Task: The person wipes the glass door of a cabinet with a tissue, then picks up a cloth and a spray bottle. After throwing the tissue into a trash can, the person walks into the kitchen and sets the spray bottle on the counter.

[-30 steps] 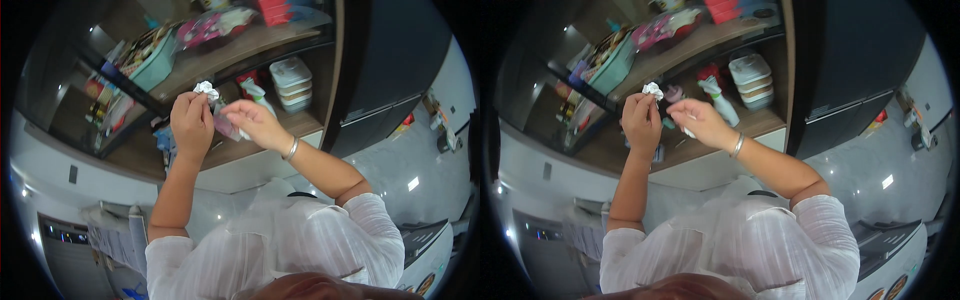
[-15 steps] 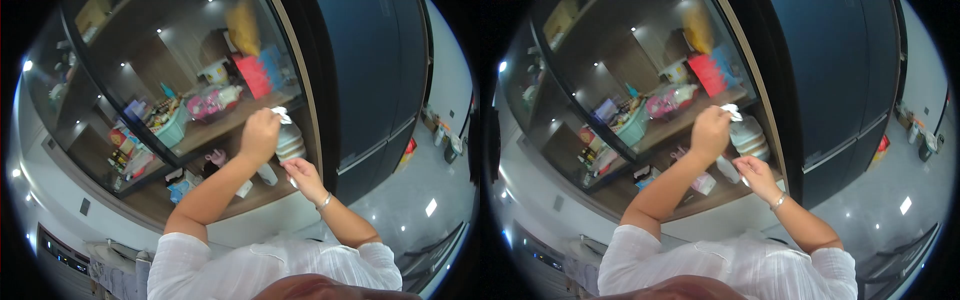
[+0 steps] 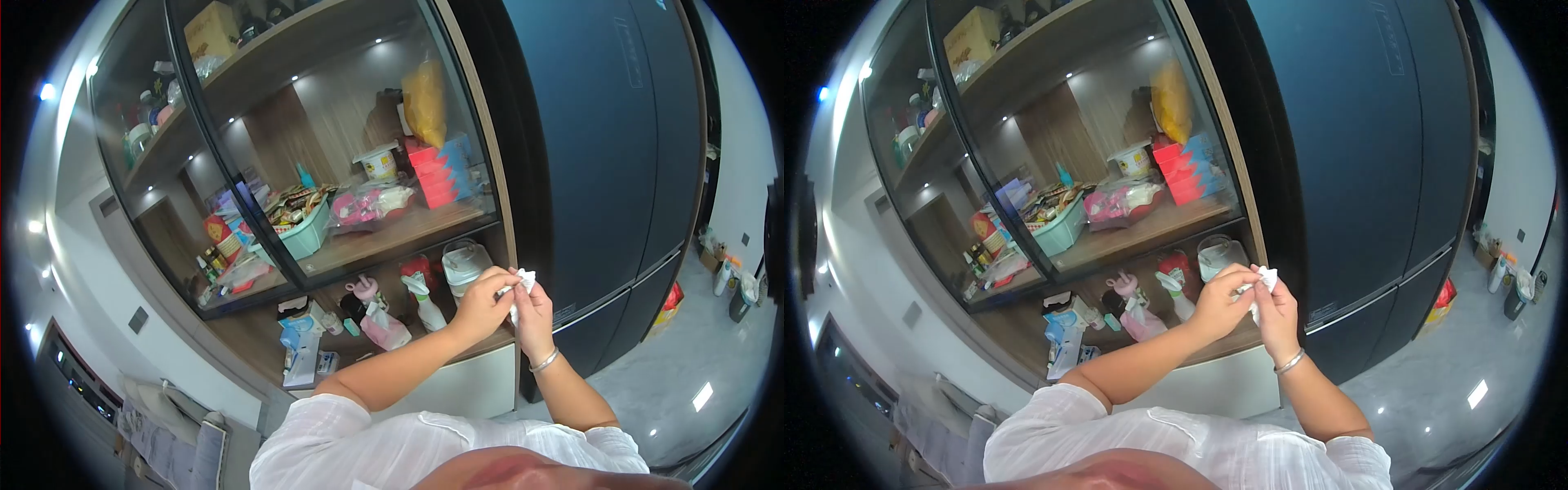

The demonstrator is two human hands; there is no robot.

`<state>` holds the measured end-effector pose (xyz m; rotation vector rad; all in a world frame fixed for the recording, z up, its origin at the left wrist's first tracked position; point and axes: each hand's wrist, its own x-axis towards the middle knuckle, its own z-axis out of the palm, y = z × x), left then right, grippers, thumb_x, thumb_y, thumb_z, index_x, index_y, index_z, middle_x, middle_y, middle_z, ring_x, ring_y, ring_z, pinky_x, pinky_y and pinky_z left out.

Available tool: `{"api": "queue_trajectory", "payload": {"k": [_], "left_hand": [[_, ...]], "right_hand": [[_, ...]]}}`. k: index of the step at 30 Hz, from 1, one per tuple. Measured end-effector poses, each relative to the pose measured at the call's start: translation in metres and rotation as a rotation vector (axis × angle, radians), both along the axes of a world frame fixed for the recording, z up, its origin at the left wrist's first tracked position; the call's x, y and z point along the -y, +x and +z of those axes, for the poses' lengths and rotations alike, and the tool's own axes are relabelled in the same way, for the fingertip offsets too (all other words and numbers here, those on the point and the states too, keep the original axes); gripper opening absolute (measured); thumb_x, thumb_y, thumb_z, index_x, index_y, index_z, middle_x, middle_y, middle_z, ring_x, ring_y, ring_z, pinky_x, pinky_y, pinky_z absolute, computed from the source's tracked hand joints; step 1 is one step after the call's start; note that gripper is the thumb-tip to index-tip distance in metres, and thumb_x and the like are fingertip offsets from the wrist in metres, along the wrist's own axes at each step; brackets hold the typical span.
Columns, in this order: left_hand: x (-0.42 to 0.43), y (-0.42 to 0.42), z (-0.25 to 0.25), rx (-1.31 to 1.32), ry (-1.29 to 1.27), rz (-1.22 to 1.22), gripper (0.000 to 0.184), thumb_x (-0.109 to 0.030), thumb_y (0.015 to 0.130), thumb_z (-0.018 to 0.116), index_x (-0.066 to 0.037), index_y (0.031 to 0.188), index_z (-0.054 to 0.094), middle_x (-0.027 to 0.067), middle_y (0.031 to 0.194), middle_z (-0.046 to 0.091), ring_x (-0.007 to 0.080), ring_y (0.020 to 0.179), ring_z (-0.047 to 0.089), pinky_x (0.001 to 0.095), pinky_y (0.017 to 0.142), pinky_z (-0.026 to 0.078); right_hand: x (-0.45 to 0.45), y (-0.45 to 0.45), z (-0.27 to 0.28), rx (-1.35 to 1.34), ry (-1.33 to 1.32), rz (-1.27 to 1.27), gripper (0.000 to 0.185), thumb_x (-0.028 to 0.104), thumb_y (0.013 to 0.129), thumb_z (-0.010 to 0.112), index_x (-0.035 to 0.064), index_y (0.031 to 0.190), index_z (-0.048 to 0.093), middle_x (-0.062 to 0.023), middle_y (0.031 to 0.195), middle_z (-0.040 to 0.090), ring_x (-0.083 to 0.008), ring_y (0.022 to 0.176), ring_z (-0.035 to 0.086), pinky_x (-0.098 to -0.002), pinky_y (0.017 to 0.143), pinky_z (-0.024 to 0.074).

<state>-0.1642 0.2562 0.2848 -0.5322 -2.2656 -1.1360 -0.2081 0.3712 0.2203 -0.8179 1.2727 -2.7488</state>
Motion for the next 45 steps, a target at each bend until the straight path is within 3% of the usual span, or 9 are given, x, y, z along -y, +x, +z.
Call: {"api": "queue_trajectory", "payload": {"k": [5,8,12,18,27,32,36,40,45], "left_hand": [[0.022,0.033,-0.01,-0.079,0.04,0.034,0.057,0.004,0.088,0.062,-0.005,0.143,0.048,0.0155,0.132,0.051,0.0225,0.108,0.063,0.0318,0.096,0.049],[0.053,0.068,-0.031,-0.095,-0.062,0.107,0.055,0.003,0.088,0.063,-0.005,0.141,0.051,0.0148,0.133,0.051,0.0227,0.107,0.064,0.0323,0.097,0.048],[0.103,0.128,-0.115,0.192,0.08,0.342,0.048,-0.002,0.089,0.065,-0.007,0.137,0.056,0.0135,0.128,0.053,0.02,0.102,0.063,0.0307,0.09,0.052],[0.153,0.212,-0.209,0.469,0.216,0.687,0.041,-0.011,0.087,0.07,-0.007,0.127,0.064,0.0136,0.112,0.059,0.0191,0.093,0.064,0.0312,0.083,0.053],[0.133,0.206,-0.173,0.248,0.266,0.69,0.04,-0.007,0.085,0.069,-0.008,0.125,0.065,0.0077,0.101,0.058,0.0167,0.086,0.057,0.0275,0.081,0.048],[0.201,0.216,-0.176,0.102,0.669,0.609,0.038,-0.008,0.093,0.065,-0.006,0.13,0.06,0.0038,0.119,0.061,0.0122,0.098,0.057,0.028,0.087,0.048],[0.254,0.235,-0.109,-0.031,0.874,0.487,0.051,-0.01,0.094,0.065,-0.003,0.142,0.048,0.0099,0.134,0.058,0.0162,0.12,0.056,0.0308,0.099,0.044],[0.314,0.236,-0.05,-0.138,1.092,0.363,0.063,-0.008,0.094,0.06,-0.003,0.151,0.034,0.0147,0.135,0.056,0.0236,0.121,0.056,0.0366,0.104,0.041],[0.376,0.219,-0.014,-0.177,1.292,0.025,0.025,-0.007,0.092,0.061,-0.005,0.117,0.057,0.0118,0.121,0.062,0.0283,0.118,0.058,0.043,0.104,0.04]], "right_hand": [[-0.001,-0.022,0.06,-0.373,0.211,-0.425,0.029,0.005,0.096,0.058,-0.0038,0.123,0.062,-0.0038,0.1,0.063,-0.0117,0.094,0.059,-0.0259,0.081,0.0474],[0.004,-0.058,0.114,-0.52,0.019,-0.425,0.02,-0.001,0.091,0.061,-0.0009,0.111,0.061,-0.0059,0.101,0.067,-0.0135,0.09,0.065,-0.0288,0.077,0.0504],[0.007,-0.09,0.163,-1.068,0.374,-0.946,0.018,-0.004,0.076,0.069,0.0048,0.09,0.062,-0.0104,0.084,0.059,-0.0304,0.071,0.062,-0.037,0.063,0.051],[0.034,-0.119,0.195,-1.358,0.264,-1.139,0.012,-0.001,0.078,0.069,0.0052,0.081,0.059,-0.0118,0.082,0.057,-0.0302,0.072,0.06,-0.0398,0.06,0.0491],[0.056,-0.13,0.341,-1.251,0.206,-1.418,0.008,0.008,0.091,0.064,0.0052,0.098,0.066,-0.0098,0.097,0.063,-0.0305,0.086,0.065,-0.0388,0.072,0.0522],[0.06,-0.133,0.271,-1.249,0.283,-1.361,0.013,0.004,0.092,0.062,0.0034,0.104,0.067,-0.0129,0.099,0.065,-0.0303,0.084,0.064,-0.0371,0.074,0.0521],[0.056,-0.121,0.134,-1.182,0.458,-1.185,0.015,0.0,0.093,0.058,0.0008,0.107,0.063,-0.017,0.1,0.063,-0.0348,0.091,0.062,-0.0396,0.079,0.0508],[0.06,-0.072,0.042,-0.915,0.69,-0.933,0.015,-0.003,0.091,0.06,-0.0004,0.105,0.056,-0.0134,0.098,0.059,-0.0292,0.094,0.061,-0.0353,0.086,0.0475],[0.14,0.051,0.075,-1.024,0.648,-0.617,0.022,-0.008,0.082,0.063,0.0028,0.101,0.058,-0.0133,0.093,0.057,-0.0303,0.086,0.06,-0.0336,0.079,0.0486]]}}
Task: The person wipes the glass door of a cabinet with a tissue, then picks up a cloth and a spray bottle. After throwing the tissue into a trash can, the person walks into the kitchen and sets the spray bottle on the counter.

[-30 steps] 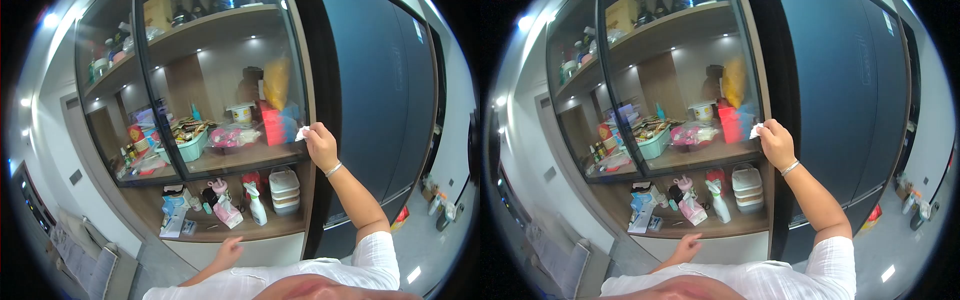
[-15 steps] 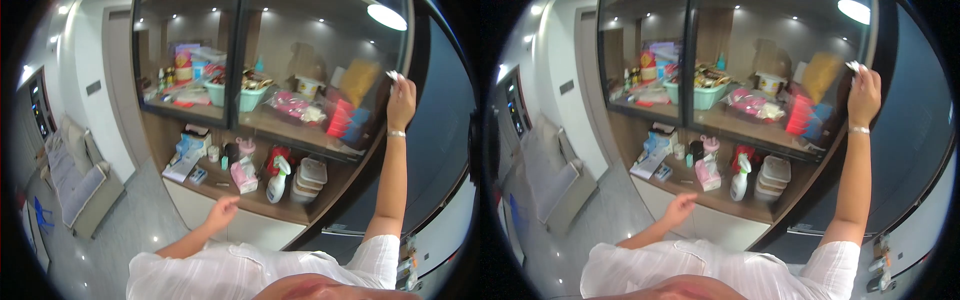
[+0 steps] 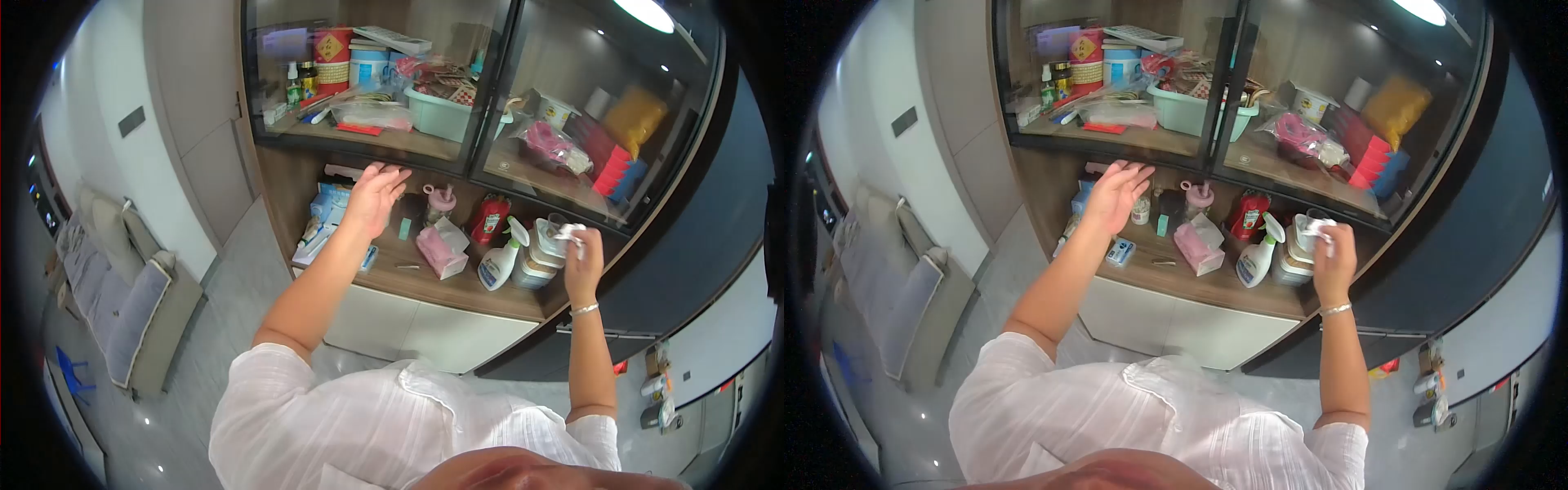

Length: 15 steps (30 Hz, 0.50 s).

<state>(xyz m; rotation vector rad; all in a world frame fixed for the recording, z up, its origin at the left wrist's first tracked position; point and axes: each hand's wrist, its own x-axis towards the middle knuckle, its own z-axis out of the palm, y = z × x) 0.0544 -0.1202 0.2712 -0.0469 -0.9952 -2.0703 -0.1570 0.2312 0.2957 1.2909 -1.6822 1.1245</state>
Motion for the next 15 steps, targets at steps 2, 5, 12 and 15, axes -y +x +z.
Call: {"api": "queue_trajectory", "payload": {"k": [2,5,12,15], "left_hand": [[0.003,0.0,0.012,-0.052,0.034,-0.102,0.008,-0.004,0.09,0.061,-0.01,0.087,0.057,0.0084,0.105,0.065,0.0298,0.116,0.059,0.0447,0.101,0.041],[0.002,0.001,0.015,-0.087,0.112,-0.209,0.006,-0.002,0.088,0.06,-0.008,0.089,0.057,0.0088,0.104,0.066,0.0296,0.115,0.059,0.0447,0.1,0.042],[-0.017,0.025,0.032,-0.003,-0.039,-0.218,0.015,-0.004,0.089,0.058,-0.005,0.103,0.053,0.0113,0.112,0.064,0.0265,0.111,0.06,0.0423,0.1,0.042],[-0.021,0.034,0.026,0.035,-0.031,-0.205,0.026,-0.004,0.09,0.058,-0.004,0.115,0.049,0.0102,0.116,0.062,0.0234,0.111,0.059,0.0421,0.101,0.042]], "right_hand": [[0.033,0.042,0.023,-0.087,0.066,0.065,0.025,-0.009,0.079,0.063,0.0043,0.101,0.061,-0.0128,0.091,0.057,-0.0299,0.081,0.06,-0.033,0.072,0.0492],[0.072,0.089,0.052,-0.103,0.094,0.128,0.027,-0.009,0.078,0.063,0.0055,0.102,0.064,-0.0116,0.089,0.057,-0.0286,0.078,0.061,-0.0328,0.068,0.0495],[0.132,0.135,0.105,-0.239,0.051,0.184,0.025,-0.008,0.078,0.066,0.0055,0.099,0.065,-0.01,0.088,0.058,-0.0273,0.073,0.062,-0.0327,0.063,0.0495],[0.15,0.149,0.116,-0.359,0.04,0.142,0.024,-0.007,0.077,0.069,0.0057,0.097,0.065,-0.0094,0.085,0.058,-0.0263,0.069,0.061,-0.033,0.059,0.0485]]}}
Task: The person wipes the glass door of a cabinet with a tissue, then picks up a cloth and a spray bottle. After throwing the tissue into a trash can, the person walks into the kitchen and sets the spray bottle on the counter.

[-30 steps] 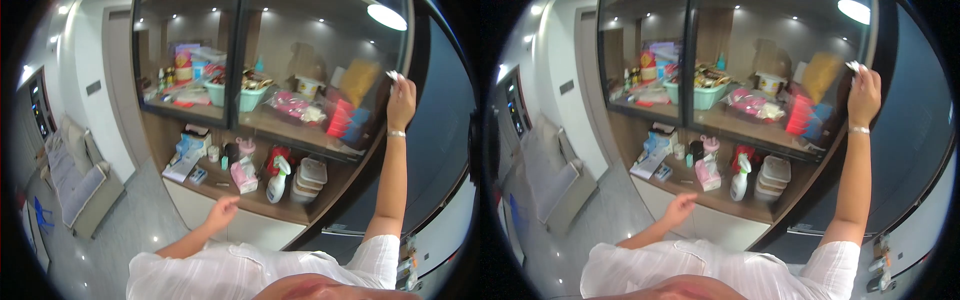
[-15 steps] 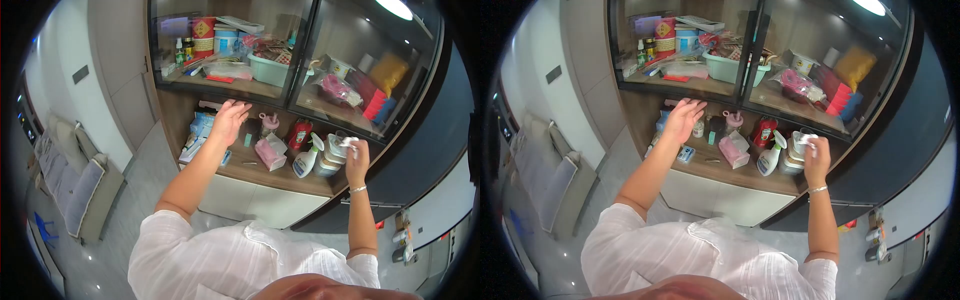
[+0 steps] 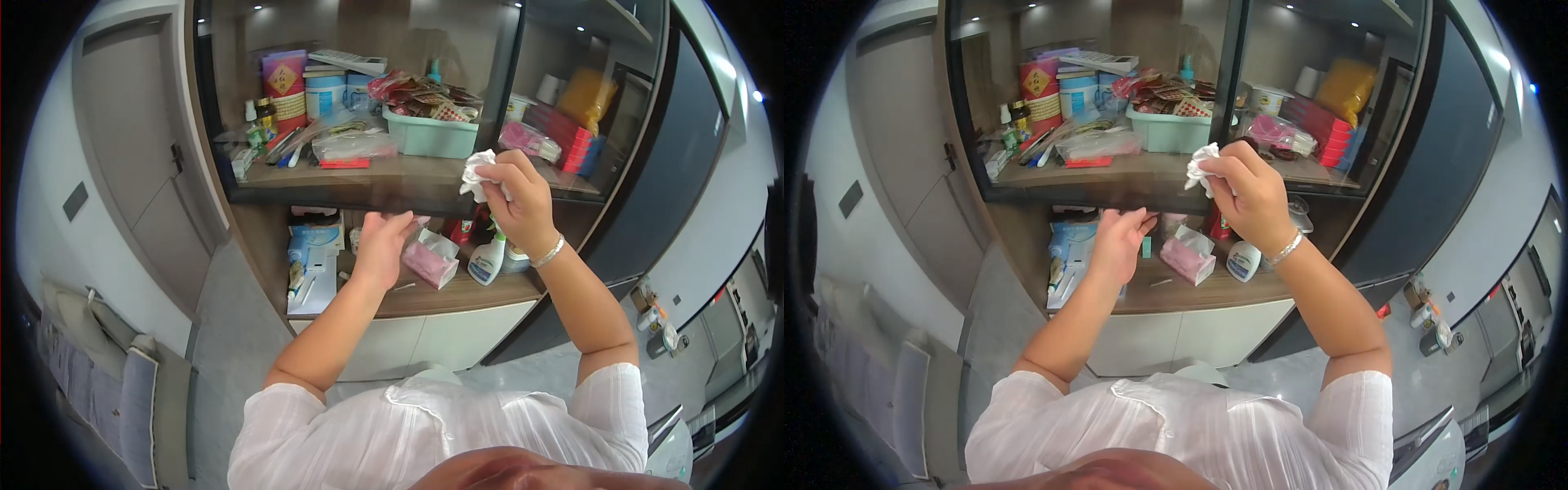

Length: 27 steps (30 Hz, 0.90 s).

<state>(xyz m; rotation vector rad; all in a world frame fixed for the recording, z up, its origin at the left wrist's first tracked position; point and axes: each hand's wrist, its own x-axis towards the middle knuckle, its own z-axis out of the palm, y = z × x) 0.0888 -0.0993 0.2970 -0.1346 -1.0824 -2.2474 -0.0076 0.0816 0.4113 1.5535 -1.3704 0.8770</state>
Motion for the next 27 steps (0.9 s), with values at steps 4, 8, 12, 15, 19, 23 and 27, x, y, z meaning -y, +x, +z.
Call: {"api": "queue_trajectory", "payload": {"k": [4,8,12,15,19,23,27], "left_hand": [[-0.005,0.024,-0.001,0.01,-0.021,-0.051,0.035,-0.002,0.09,0.058,-0.003,0.124,0.048,0.0092,0.122,0.058,0.0216,0.115,0.056,0.0402,0.102,0.042],[0.002,0.032,-0.011,-0.024,-0.009,-0.153,0.043,0.002,0.089,0.057,-0.002,0.13,0.047,0.0098,0.13,0.055,0.0217,0.122,0.053,0.0377,0.107,0.04],[0.006,0.029,-0.015,-0.065,-0.017,-0.195,0.044,0.002,0.089,0.056,-0.002,0.131,0.045,0.0106,0.133,0.053,0.0221,0.124,0.052,0.0375,0.107,0.04],[0.005,0.028,-0.017,-0.084,-0.02,-0.164,0.037,-0.001,0.09,0.056,-0.003,0.127,0.052,0.0099,0.127,0.058,0.0223,0.118,0.056,0.0388,0.102,0.042],[0.004,0.029,-0.015,-0.078,-0.022,-0.144,0.032,-0.003,0.091,0.056,-0.003,0.123,0.057,0.0096,0.124,0.06,0.0226,0.116,0.058,0.0395,0.101,0.043],[0.004,0.031,-0.016,-0.078,-0.032,-0.163,0.036,-0.003,0.091,0.055,-0.003,0.126,0.056,0.0096,0.128,0.06,0.0227,0.118,0.058,0.0398,0.103,0.042],[0.004,0.026,-0.016,-0.098,-0.023,-0.168,0.038,-0.002,0.09,0.054,-0.003,0.129,0.055,0.0094,0.128,0.06,0.0226,0.118,0.057,0.0399,0.104,0.042]], "right_hand": [[0.009,0.011,0.028,-0.106,-0.112,-0.076,0.023,-0.006,0.076,0.069,0.0057,0.095,0.066,-0.0097,0.083,0.057,-0.027,0.067,0.059,-0.0343,0.058,0.0476],[0.014,0.009,0.092,-0.331,-0.275,-0.146,0.015,-0.002,0.078,0.069,0.0051,0.09,0.066,-0.0091,0.083,0.058,-0.0276,0.067,0.059,-0.035,0.059,0.0474],[0.02,0.009,0.178,-0.478,-0.379,-0.319,0.009,0.002,0.082,0.068,0.0043,0.091,0.068,-0.0099,0.084,0.061,-0.027,0.076,0.061,-0.0344,0.066,0.0488],[0.024,0.023,0.229,-0.379,-0.391,-0.264,0.011,0.009,0.091,0.061,0.001,0.088,0.069,-0.0157,0.083,0.063,-0.0315,0.076,0.063,-0.038,0.068,0.0501],[0.029,0.037,0.235,-0.438,-0.363,-0.34,0.011,0.006,0.088,0.062,0.0031,0.088,0.073,-0.0133,0.08,0.061,-0.0295,0.074,0.062,-0.0375,0.066,0.0482],[0.038,0.051,0.18,-0.715,-0.124,-0.41,0.008,0.001,0.078,0.067,0.0066,0.083,0.066,-0.0106,0.076,0.056,-0.0308,0.072,0.059,-0.0413,0.066,0.0496],[0.029,0.058,0.178,-0.641,-0.108,-0.433,0.004,0.003,0.082,0.065,0.0075,0.083,0.066,-0.0112,0.075,0.055,-0.0301,0.071,0.06,-0.0393,0.065,0.0495]]}}
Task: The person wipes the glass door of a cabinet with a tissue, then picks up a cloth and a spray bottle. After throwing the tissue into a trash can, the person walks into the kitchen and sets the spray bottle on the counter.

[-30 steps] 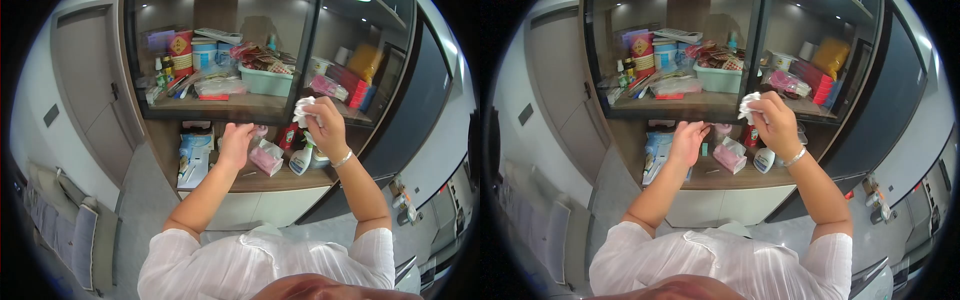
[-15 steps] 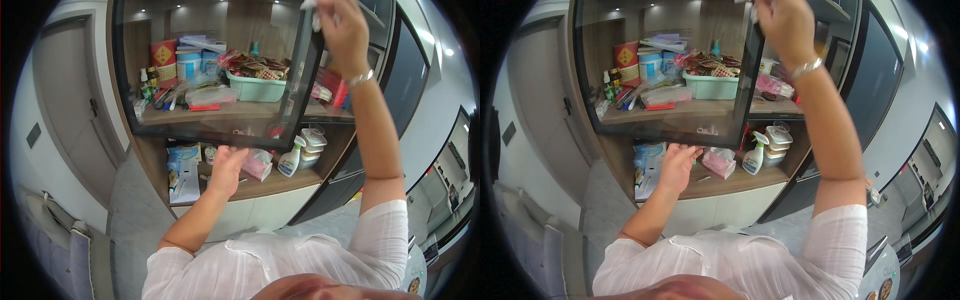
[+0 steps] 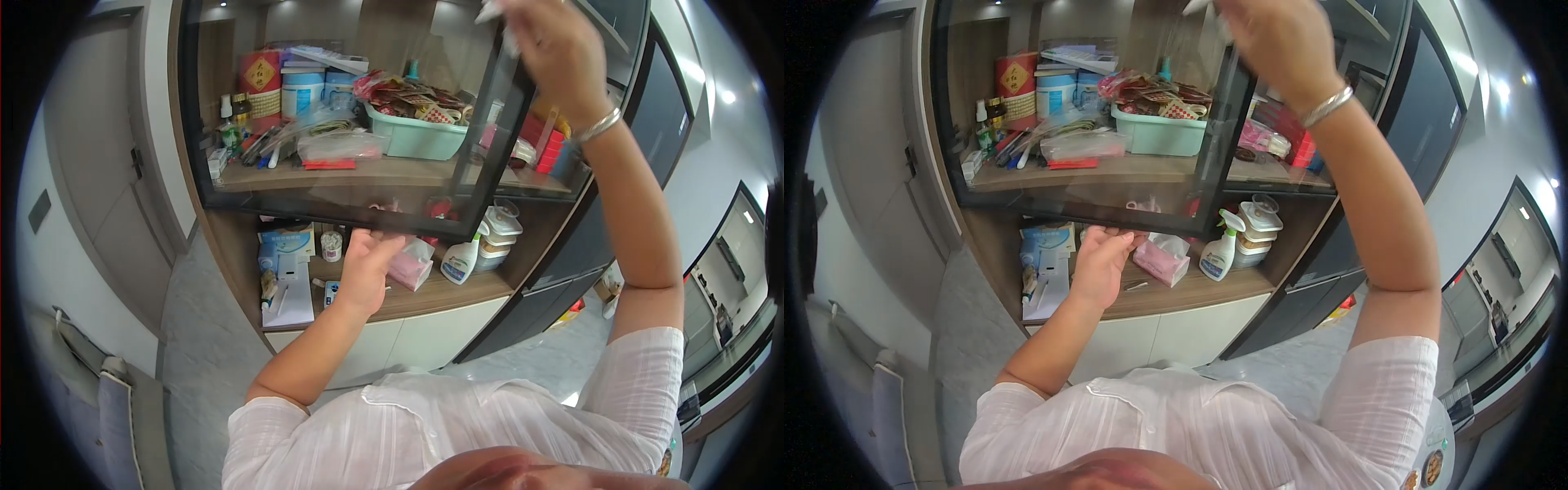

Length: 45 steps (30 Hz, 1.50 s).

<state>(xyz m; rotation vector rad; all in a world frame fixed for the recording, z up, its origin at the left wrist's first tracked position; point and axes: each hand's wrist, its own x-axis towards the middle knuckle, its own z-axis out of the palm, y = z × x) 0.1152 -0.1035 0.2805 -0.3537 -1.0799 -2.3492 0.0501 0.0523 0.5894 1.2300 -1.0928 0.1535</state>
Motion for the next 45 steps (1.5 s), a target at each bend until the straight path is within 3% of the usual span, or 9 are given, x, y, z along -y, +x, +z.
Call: {"api": "queue_trajectory", "payload": {"k": [11,17,23,26,31,32,35,41,45], "left_hand": [[-0.002,0.005,0.004,-0.003,-0.011,0.008,0.041,0.0,0.089,0.053,-0.002,0.13,0.051,0.0099,0.13,0.057,0.0232,0.118,0.057,0.0403,0.104,0.042],[0.008,0.0,-0.001,-0.019,-0.098,-0.008,0.048,0.004,0.084,0.05,0.0,0.132,0.046,0.0133,0.132,0.054,0.0265,0.121,0.055,0.0424,0.107,0.041],[0.003,0.004,0.004,0.049,-0.08,0.025,0.046,0.005,0.084,0.05,0.001,0.13,0.046,0.0158,0.133,0.053,0.0286,0.121,0.055,0.0439,0.108,0.04],[0.004,0.003,0.006,0.024,-0.07,0.007,0.041,0.005,0.085,0.051,0.003,0.125,0.047,0.0162,0.13,0.054,0.0285,0.121,0.055,0.0434,0.108,0.04],[0.003,0.005,0.005,-0.007,-0.077,0.007,0.037,0.004,0.085,0.052,0.003,0.121,0.05,0.0159,0.128,0.056,0.0269,0.118,0.056,0.0422,0.107,0.041],[0.004,0.004,0.004,-0.008,-0.072,0.003,0.036,0.004,0.085,0.053,0.003,0.121,0.05,0.0162,0.128,0.056,0.027,0.118,0.056,0.042,0.107,0.041],[0.006,0.001,0.001,0.019,-0.075,-0.014,0.036,0.004,0.084,0.054,0.003,0.12,0.05,0.0175,0.128,0.055,0.0277,0.117,0.057,0.0414,0.106,0.042],[0.004,0.002,0.005,0.008,-0.088,0.018,0.043,0.005,0.082,0.053,0.004,0.124,0.047,0.0192,0.127,0.055,0.029,0.116,0.057,0.0402,0.104,0.043],[0.007,0.0,0.006,0.017,-0.091,0.005,0.046,0.003,0.081,0.054,0.003,0.125,0.042,0.018,0.126,0.055,0.0266,0.116,0.057,0.0398,0.102,0.045]], "right_hand": [[0.002,-0.039,-0.019,0.077,-0.039,0.02,0.015,0.004,0.081,0.068,0.0082,0.096,0.069,-0.0089,0.084,0.062,-0.027,0.076,0.062,-0.0363,0.065,0.0497],[-0.02,-0.006,-0.159,0.189,0.833,-0.127,0.029,0.008,0.076,0.066,0.0098,0.105,0.067,-0.0047,0.088,0.059,-0.0243,0.083,0.06,-0.0371,0.07,0.051],[-0.013,-0.021,-0.029,0.099,0.007,0.149,0.017,0.006,0.084,0.068,0.0092,0.101,0.068,-0.0072,0.078,0.06,-0.0254,0.069,0.059,-0.0376,0.061,0.0495],[0.001,0.007,0.011,0.119,-0.148,0.179,0.011,0.003,0.089,0.064,-0.0006,0.099,0.068,-0.0103,0.092,0.066,-0.021,0.091,0.065,-0.0303,0.079,0.05],[0.015,-0.075,-0.043,-0.059,-0.018,-0.303,0.019,0.008,0.083,0.066,0.0099,0.102,0.068,-0.0074,0.079,0.06,-0.0237,0.069,0.059,-0.0361,0.06,0.0483],[0.023,-0.022,-0.078,0.202,0.248,0.041,0.021,0.01,0.08,0.064,0.008,0.1,0.067,-0.0081,0.084,0.061,-0.025,0.074,0.06,-0.0362,0.063,0.0482],[0.034,-0.02,-0.167,0.054,0.615,0.071,0.03,0.013,0.074,0.064,0.0063,0.103,0.065,-0.0076,0.095,0.06,-0.0259,0.084,0.06,-0.0387,0.068,0.0484],[0.04,-0.023,-0.091,0.13,0.295,-0.088,0.032,0.013,0.073,0.067,0.0099,0.105,0.065,-0.0077,0.099,0.06,-0.0259,0.087,0.061,-0.0398,0.069,0.0499],[0.051,-0.024,-0.15,-0.082,0.518,-0.023,0.023,0.011,0.081,0.064,0.0104,0.103,0.066,-0.0067,0.095,0.06,-0.025,0.084,0.061,-0.0379,0.071,0.0496]]}}
